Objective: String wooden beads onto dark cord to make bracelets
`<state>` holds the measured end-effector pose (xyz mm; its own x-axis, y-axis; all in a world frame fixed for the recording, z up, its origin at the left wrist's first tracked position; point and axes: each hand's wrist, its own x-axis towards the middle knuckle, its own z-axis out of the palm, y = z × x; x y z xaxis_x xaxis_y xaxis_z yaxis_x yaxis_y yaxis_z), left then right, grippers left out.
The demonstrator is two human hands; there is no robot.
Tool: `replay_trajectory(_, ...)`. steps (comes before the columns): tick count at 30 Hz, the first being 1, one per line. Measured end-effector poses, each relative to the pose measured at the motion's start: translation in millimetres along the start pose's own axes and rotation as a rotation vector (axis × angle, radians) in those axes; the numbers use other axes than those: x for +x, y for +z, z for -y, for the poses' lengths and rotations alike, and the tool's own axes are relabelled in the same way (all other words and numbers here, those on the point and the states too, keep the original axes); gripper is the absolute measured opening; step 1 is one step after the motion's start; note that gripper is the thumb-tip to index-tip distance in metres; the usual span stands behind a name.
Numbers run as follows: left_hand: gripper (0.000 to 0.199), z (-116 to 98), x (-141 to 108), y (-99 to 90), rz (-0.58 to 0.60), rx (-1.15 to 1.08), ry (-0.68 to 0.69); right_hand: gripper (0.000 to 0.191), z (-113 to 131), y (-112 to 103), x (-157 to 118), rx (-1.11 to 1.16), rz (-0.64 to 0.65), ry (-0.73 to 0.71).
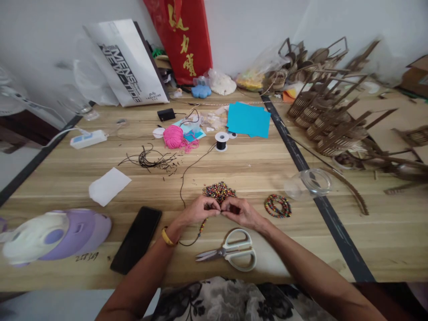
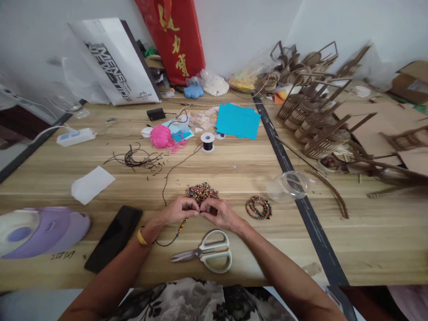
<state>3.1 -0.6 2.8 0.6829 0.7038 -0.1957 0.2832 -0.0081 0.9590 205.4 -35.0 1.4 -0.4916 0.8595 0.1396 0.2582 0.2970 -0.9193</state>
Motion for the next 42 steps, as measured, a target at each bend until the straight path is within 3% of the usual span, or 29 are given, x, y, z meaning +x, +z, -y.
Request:
replay_trajectory(22, 0.018, -1.3, 0.5, -0.1, 0.021, -0.170, -0.044, 0.023, 1.4, 0.2, 1.0, 0.005, 0.012, -0.008)
replay_trajectory(34, 0.020, -4.0, -1.8, -4.7, -0.012, -0.153, -0.011, 0.019, 0.1, -3.8, 1.3, 0.028, -0.083, -0.194)
replay_trajectory(42, 0.024, -8.5, -4.0, -7.1, -0.005, -0.199, -0.020, 0.016, 1.6, -3.7, 1.5, 0.044, -0.118, -0.231)
